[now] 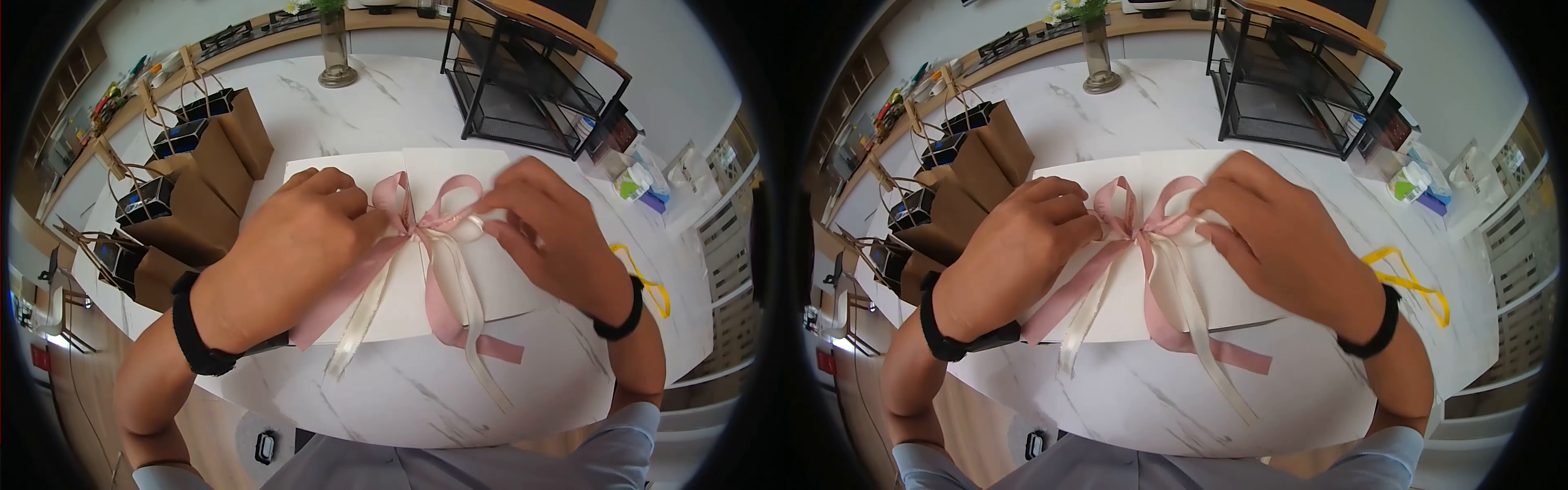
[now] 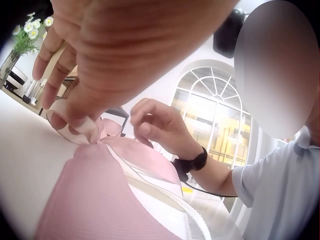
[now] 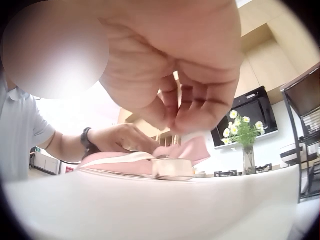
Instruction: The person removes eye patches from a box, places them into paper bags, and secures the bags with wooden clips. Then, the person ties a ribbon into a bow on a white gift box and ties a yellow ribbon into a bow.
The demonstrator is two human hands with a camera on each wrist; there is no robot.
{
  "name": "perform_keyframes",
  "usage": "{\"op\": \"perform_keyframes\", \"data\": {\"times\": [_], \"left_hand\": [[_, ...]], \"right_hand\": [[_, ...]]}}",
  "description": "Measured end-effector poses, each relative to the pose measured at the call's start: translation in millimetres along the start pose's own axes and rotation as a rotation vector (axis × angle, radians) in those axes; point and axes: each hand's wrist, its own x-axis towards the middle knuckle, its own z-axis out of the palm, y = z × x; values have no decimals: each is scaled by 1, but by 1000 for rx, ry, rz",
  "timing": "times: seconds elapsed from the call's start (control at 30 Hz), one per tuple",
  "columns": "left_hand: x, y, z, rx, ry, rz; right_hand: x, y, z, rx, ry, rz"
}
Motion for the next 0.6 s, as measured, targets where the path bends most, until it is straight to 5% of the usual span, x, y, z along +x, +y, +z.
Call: {"op": "perform_keyframes", "data": {"times": [0.07,0.17,0.3,0.4,0.6], "left_hand": [[-1,2,-5,-75,2,0],[-2,1,-6,-72,11,1],[-5,-1,-2,-48,38,8],[-6,-2,-1,-71,25,18],[2,-4,5,-54,31,57]], "right_hand": [[-9,-23,-10,-122,-148,195],[-16,-43,8,-190,-226,164],[-17,-35,23,-230,-116,112],[-19,-37,19,-58,-144,265],[-11,-48,27,-221,-113,210]]}}
